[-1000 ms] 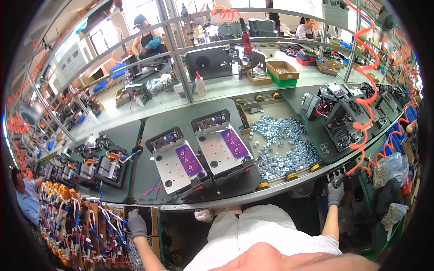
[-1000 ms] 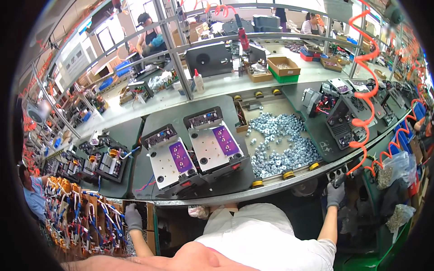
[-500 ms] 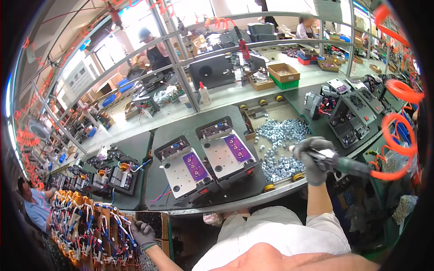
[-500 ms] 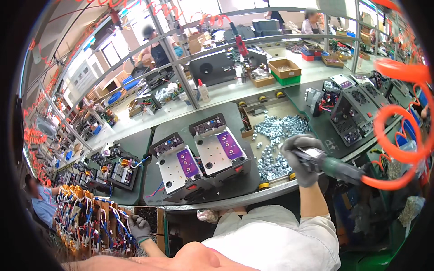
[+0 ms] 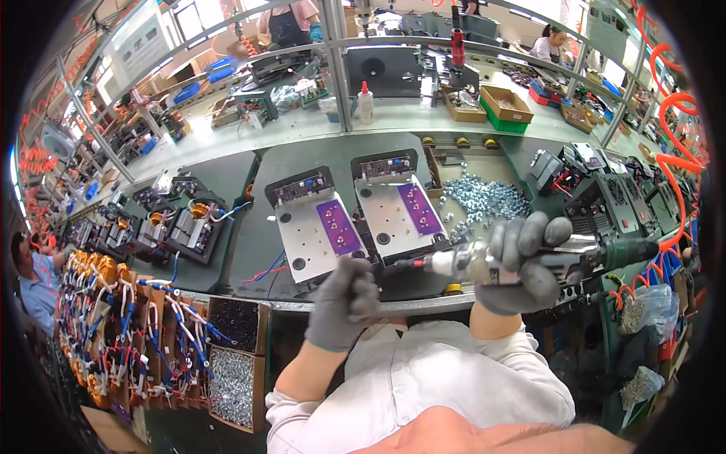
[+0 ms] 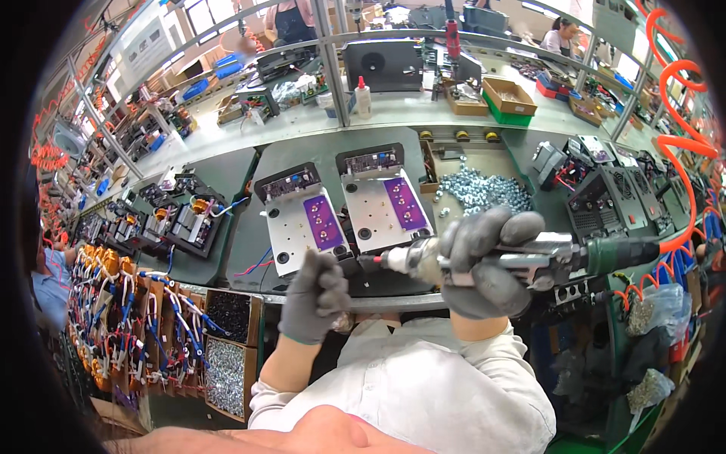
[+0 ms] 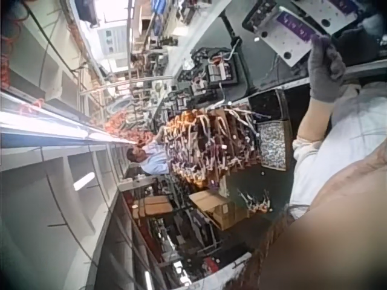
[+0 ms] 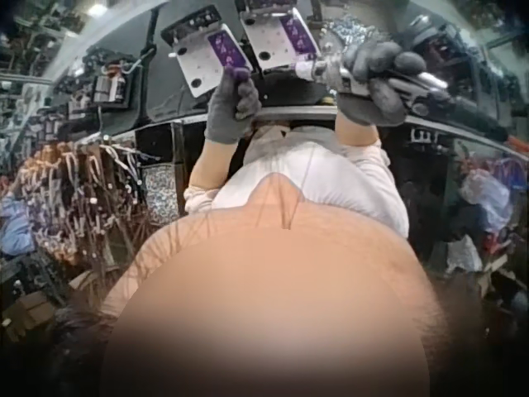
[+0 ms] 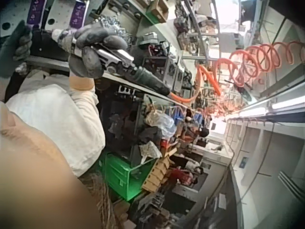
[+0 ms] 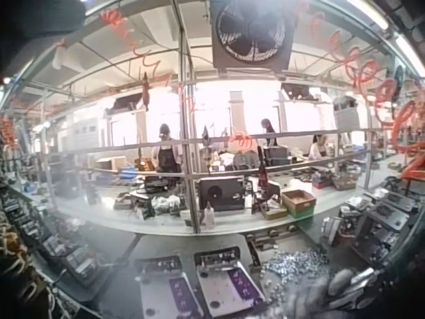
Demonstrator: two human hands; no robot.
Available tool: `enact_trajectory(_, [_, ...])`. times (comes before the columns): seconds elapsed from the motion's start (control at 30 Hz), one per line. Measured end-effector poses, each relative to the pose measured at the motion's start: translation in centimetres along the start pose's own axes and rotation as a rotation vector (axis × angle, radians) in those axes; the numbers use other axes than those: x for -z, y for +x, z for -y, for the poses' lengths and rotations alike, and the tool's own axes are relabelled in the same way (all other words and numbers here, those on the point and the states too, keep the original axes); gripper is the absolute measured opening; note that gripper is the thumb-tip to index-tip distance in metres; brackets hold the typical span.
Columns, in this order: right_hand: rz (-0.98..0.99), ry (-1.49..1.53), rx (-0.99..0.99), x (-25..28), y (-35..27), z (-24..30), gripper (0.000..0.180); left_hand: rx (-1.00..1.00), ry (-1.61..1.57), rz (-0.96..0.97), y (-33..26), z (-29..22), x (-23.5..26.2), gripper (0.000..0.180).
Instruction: The person assembles electronic power supply units on a factory workbench. They use a pneumatic screwdriver to fasten screws, place metal plates, and connect copper wire coils to the units. The person handles multiple units sequentially, securing components and routing wires.
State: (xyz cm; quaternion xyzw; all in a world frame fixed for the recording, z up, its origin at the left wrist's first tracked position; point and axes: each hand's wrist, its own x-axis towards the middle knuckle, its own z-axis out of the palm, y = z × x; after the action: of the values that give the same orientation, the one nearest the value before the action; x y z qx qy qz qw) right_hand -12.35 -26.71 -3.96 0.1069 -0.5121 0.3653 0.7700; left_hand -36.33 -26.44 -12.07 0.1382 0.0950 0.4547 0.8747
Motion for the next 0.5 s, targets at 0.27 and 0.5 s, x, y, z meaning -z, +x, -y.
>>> enact_trajectory(0.27, [0.049,-0.172,0.084,-1.3,-1.3,0.1,0.032,0.076,0.156,-0.002,2.7,2.9,-3.0,0.032])
enact_trajectory(0.5, [0.173,-0.171,0.045,-0.7,-1.1,-0.9,0.028,0.141,-0.108,0.077,3.2,3.3,-1.3,0.032])
